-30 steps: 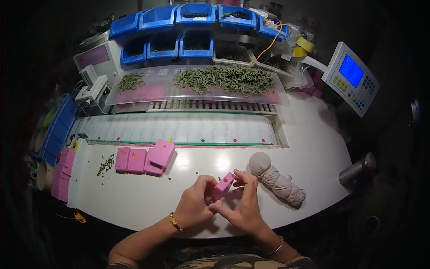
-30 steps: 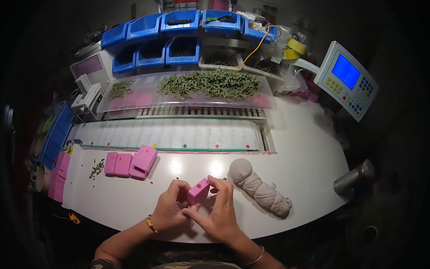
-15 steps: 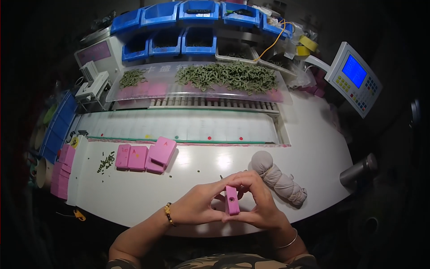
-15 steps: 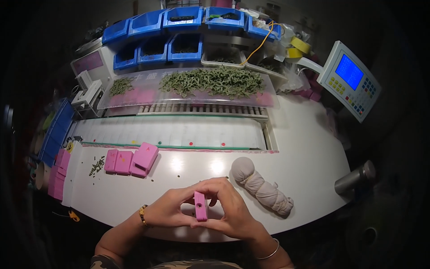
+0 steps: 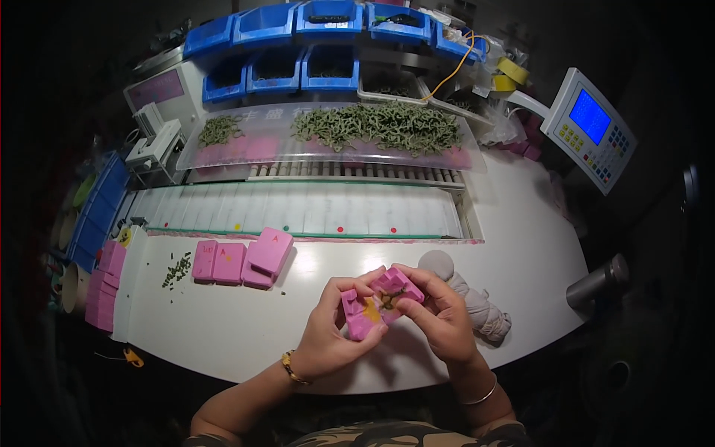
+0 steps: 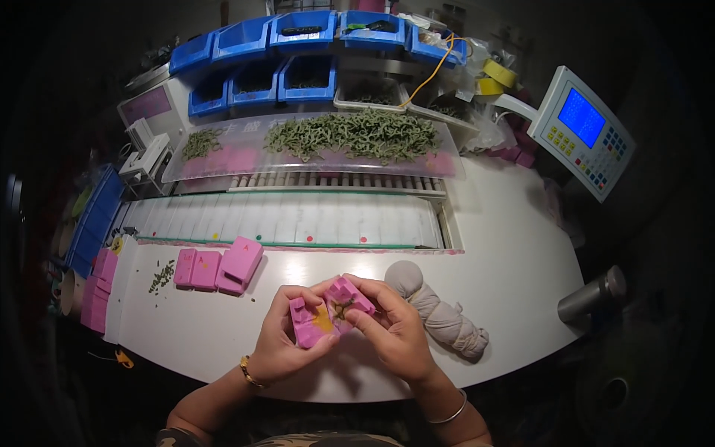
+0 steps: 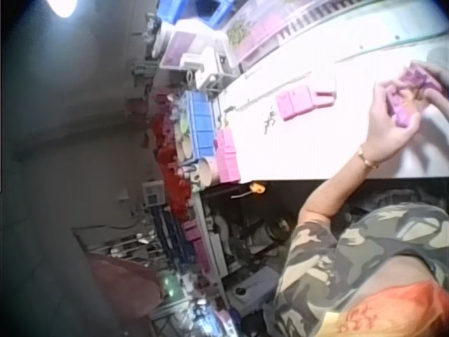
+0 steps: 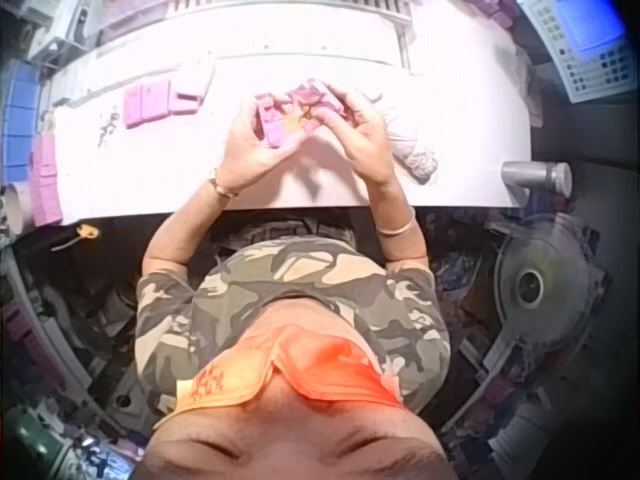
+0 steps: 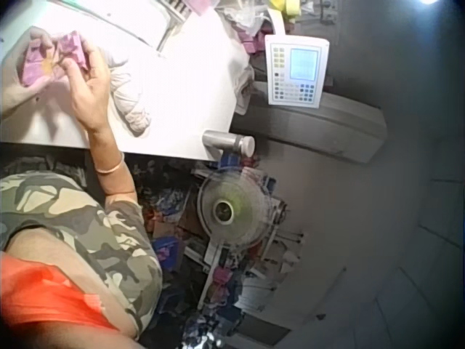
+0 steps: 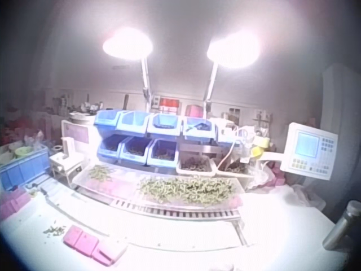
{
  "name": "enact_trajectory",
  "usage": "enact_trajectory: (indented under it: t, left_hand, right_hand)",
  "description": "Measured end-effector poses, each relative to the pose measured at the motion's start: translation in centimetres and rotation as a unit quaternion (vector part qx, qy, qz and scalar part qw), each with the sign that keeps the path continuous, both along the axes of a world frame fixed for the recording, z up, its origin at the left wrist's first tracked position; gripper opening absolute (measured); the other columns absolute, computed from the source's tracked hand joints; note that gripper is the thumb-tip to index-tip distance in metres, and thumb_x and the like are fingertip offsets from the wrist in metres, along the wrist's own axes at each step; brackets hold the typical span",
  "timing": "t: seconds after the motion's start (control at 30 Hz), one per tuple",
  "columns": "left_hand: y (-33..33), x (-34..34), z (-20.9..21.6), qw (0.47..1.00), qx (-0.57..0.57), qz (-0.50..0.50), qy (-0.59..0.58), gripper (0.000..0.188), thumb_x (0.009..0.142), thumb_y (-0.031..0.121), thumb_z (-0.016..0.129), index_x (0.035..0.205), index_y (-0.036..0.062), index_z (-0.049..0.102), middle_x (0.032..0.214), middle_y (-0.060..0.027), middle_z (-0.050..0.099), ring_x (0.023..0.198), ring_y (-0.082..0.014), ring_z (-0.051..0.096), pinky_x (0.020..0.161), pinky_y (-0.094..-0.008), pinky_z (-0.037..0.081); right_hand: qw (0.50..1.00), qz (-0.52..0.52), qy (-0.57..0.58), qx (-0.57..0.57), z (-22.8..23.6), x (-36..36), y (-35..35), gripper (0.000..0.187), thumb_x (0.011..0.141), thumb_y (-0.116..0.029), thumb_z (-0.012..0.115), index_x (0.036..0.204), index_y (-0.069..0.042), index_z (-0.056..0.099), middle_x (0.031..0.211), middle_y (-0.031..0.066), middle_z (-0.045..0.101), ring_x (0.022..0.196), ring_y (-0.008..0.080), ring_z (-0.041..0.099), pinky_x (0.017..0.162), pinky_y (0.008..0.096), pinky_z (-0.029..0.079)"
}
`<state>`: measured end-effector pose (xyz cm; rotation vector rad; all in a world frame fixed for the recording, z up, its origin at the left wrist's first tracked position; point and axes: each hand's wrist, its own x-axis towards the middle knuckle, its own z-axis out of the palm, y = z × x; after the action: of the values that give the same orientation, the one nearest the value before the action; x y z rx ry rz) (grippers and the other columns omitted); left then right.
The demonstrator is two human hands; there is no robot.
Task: The person assembles small components into pink plastic housings by hand. They insert metal parts and multicolored wires into the housings, then press the components together and set the completed units on a table.
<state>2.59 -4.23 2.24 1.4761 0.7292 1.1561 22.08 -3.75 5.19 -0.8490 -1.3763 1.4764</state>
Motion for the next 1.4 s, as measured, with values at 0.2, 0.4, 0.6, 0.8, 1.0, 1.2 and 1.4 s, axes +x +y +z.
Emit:
enact_trajectory:
  t: [0.2, 0.4, 0.6, 0.8, 1.0, 1.2, 1.4]
  left_hand:
    - [-0.4, 0.9, -0.3, 0.979, 0.176, 0.073, 0.071, 0.054, 0.079, -0.003, 0.076, 0.118, 0.007, 0.039, 0.148, -0.0251, 0.036, 0.127, -0.0242, 0.051, 0.105, -0.0355, 0.042]
    - [0.2, -0.1, 1.0, 0.941, -0.186, -0.064, -0.274, 0.05, 0.086, 0.022, 0.077, 0.117, 0.0067, 0.04, 0.144, -0.017, 0.036, 0.13, -0.0247, 0.048, 0.106, -0.037, 0.044]
    - [1.1, -0.3, 1.7, 0.935, -0.276, -0.109, -0.195, 0.032, 0.094, 0.027, 0.068, 0.108, 0.0077, 0.047, 0.102, -0.0096, 0.061, 0.093, -0.0172, 0.061, 0.084, -0.0332, 0.052]
    - [2.4, -0.2, 2.1, 0.862, -0.387, -0.056, -0.323, 0.025, 0.096, 0.032, 0.054, 0.097, 0.0068, 0.053, 0.085, -0.0125, 0.064, 0.074, -0.0237, 0.064, 0.071, -0.0354, 0.054]
    - [3.1, -0.4, 1.2, 0.868, -0.351, -0.101, -0.335, 0.024, 0.095, 0.022, 0.046, 0.085, 0.0034, 0.056, 0.08, -0.0127, 0.063, 0.07, -0.0238, 0.063, 0.065, -0.0343, 0.052]
    - [4.4, -0.2, -0.1, 0.945, -0.238, 0.012, -0.223, 0.024, 0.095, 0.016, 0.042, 0.073, 0.0083, 0.046, 0.071, -0.0018, 0.05, 0.065, -0.012, 0.048, 0.063, -0.0264, 0.04]
    - [4.7, 0.2, -0.8, 0.894, -0.311, 0.032, -0.321, 0.031, 0.101, 0.026, 0.043, 0.079, 0.0055, 0.048, 0.074, -0.006, 0.055, 0.064, -0.0172, 0.056, 0.062, -0.0296, 0.046]
  right_hand:
    - [0.996, -0.081, 0.025, 0.009, -0.2, -1.7, 0.1, 0.034, 0.095, 0.004, 0.055, 0.129, 0.007, 0.055, 0.115, 0.012, 0.064, 0.103, 0.0152, 0.063, 0.091, 0.0274, 0.051]
    - [0.964, 0.032, -0.172, 0.2, 2.3, -0.3, 1.4, 0.032, 0.089, 0.004, 0.06, 0.12, -0.001, 0.063, 0.107, 0.0123, 0.067, 0.098, 0.022, 0.066, 0.088, 0.0322, 0.05]
    - [0.936, 0.044, -0.213, 0.278, 2.6, -1.3, 1.1, 0.043, 0.081, -0.01, 0.073, 0.123, -0.006, 0.062, 0.108, 0.0108, 0.061, 0.099, 0.0261, 0.056, 0.093, 0.0375, 0.042]
    - [0.888, -0.086, -0.295, 0.341, 2.0, -2.8, -0.2, 0.067, 0.078, -0.028, 0.08, 0.137, -0.01, 0.053, 0.126, 0.0136, 0.049, 0.118, 0.0306, 0.045, 0.103, 0.0432, 0.034]
    - [0.824, -0.129, -0.374, 0.405, 2.6, -3.1, -0.6, 0.04, 0.079, -0.022, 0.077, 0.117, -0.017, 0.068, 0.126, 0.006, 0.054, 0.116, 0.0271, 0.047, 0.097, 0.041, 0.033]
    - [0.789, -0.131, -0.361, 0.479, 2.8, -3.8, -0.2, 0.019, 0.076, -0.011, 0.077, 0.093, -0.012, 0.068, 0.1, 0.0012, 0.066, 0.099, 0.0241, 0.059, 0.089, 0.0378, 0.036]
    - [0.793, -0.153, -0.337, 0.484, 2.4, -3.5, -0.5, 0.027, 0.073, -0.009, 0.077, 0.098, -0.013, 0.067, 0.094, -0.0032, 0.069, 0.092, 0.0176, 0.062, 0.088, 0.0345, 0.035]
